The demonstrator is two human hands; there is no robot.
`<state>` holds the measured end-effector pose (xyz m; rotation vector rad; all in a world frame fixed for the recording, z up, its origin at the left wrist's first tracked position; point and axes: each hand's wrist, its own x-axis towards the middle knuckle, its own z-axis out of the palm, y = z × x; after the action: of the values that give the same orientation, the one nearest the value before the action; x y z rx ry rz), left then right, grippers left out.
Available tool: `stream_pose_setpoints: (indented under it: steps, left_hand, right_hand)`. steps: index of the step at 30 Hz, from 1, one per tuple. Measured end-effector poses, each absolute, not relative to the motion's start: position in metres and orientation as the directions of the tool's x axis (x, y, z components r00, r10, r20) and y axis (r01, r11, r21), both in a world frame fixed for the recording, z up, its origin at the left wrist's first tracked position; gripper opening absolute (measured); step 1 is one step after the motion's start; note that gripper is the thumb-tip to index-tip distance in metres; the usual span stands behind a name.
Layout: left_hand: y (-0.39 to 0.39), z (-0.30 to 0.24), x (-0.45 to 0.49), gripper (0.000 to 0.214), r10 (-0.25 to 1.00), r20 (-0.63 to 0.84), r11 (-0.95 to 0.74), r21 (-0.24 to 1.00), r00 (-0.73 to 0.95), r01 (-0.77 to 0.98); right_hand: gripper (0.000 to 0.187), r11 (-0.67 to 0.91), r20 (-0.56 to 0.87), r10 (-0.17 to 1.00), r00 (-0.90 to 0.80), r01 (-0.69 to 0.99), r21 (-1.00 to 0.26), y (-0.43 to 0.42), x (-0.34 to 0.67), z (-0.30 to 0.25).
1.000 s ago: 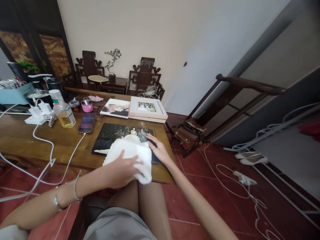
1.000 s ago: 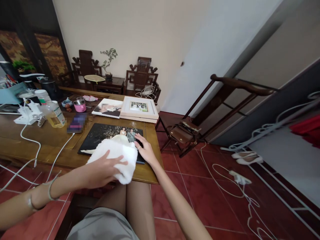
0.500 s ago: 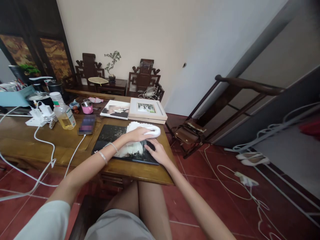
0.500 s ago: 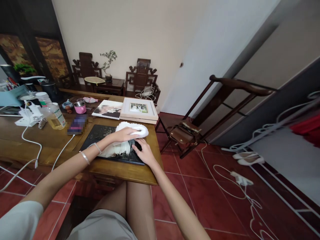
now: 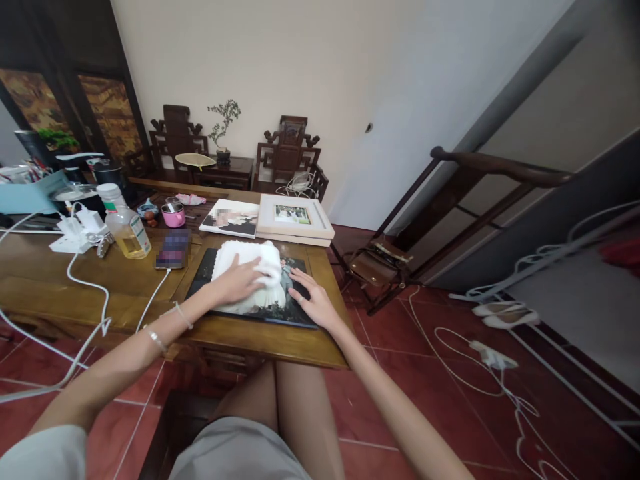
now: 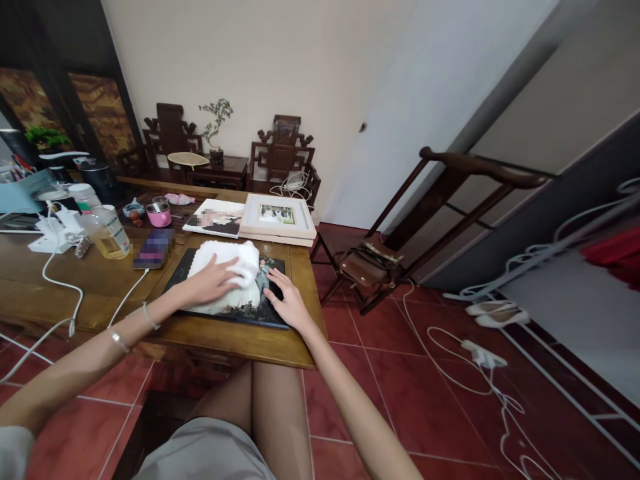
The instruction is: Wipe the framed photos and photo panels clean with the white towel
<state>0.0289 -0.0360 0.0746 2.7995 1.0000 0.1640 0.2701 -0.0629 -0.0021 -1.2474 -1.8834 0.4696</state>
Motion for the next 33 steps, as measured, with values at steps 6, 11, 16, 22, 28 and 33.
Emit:
stream_pose_setpoints:
  steps: [6, 11, 16, 22, 28, 33]
  left_hand:
    - [-0.115, 0.08, 0.031, 0.029, 0.521, 0.018, -0.848, 0.126, 0.853, 0.515]
    - [-0.086, 0.08, 0.037, 0.03, 0.561, -0.02, -0.82, 0.128, 0.828, 0.558]
    - [-0.028, 0.073, 0.052, 0.031, 0.616, 0.054, -0.787, 0.096, 0.786, 0.61]
    - [-0.034, 0.067, 0.056, 0.03, 0.618, 0.072, -0.784, -0.003, 0.783, 0.62]
    - [-0.113, 0.068, 0.033, 0.026, 0.505, 0.008, -0.86, -0.085, 0.863, 0.504]
    - [-0.141, 0.079, 0.025, 0.028, 0.434, -0.023, -0.9, -0.042, 0.901, 0.433]
  right_hand:
    - [0.039, 0.463, 0.428, 0.88, -0.205, 0.569, -0.679, -0.062, 0.272, -0.003]
    - [0.04, 0.446, 0.41, 0.89, -0.202, 0.58, -0.682, -0.062, 0.272, -0.002]
    - [0.039, 0.43, 0.41, 0.895, -0.176, 0.581, -0.691, -0.063, 0.27, -0.002]
    - [0.04, 0.435, 0.412, 0.893, -0.181, 0.582, -0.687, -0.063, 0.27, -0.003]
    - [0.041, 0.466, 0.433, 0.878, -0.206, 0.578, -0.67, -0.062, 0.271, -0.005]
    - [0.043, 0.498, 0.445, 0.863, -0.242, 0.565, -0.658, -0.062, 0.274, -0.005]
